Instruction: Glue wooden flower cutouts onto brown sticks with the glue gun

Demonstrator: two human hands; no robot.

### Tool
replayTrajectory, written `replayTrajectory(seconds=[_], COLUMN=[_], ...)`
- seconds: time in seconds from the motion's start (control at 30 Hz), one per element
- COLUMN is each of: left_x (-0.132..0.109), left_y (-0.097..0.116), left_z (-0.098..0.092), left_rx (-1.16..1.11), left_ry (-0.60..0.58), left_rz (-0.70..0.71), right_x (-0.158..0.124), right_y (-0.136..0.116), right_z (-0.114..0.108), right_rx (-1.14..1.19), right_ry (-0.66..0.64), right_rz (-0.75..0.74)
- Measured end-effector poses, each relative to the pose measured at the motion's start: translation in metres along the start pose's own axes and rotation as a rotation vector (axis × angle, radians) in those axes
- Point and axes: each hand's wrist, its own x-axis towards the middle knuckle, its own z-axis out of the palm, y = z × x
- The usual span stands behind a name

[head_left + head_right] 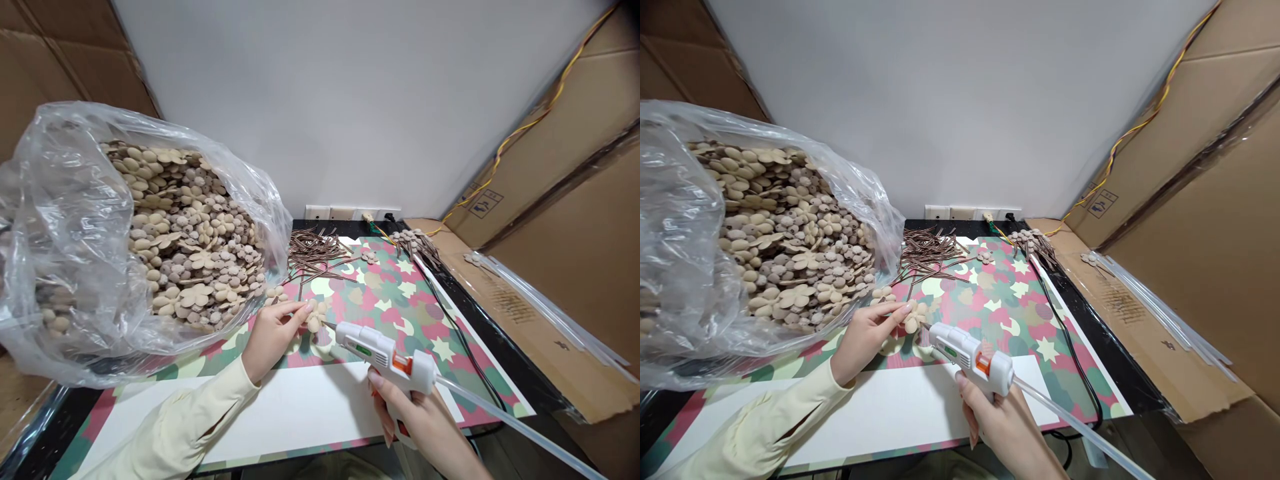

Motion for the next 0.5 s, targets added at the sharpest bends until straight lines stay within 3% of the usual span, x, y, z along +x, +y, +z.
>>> replayTrajectory(seconds=[0.3, 0.5], left_x=[0.0004, 0.0014], left_y=[0.0017, 0.0025], left_z=[-0.0005, -0.0013], left_rx=[-0.077, -0.209], left_ry=[-0.023, -0.151], left_rz=[-0.091, -0.2], right_x=[-0.0011, -0.0042], right_y=[-0.0012, -0.0037], right_z=[-0.0015, -0.0019], right_rx=[-0.02, -0.114], right_ry=[-0.014, -0.013], right_rz=[-0.005, -0.021])
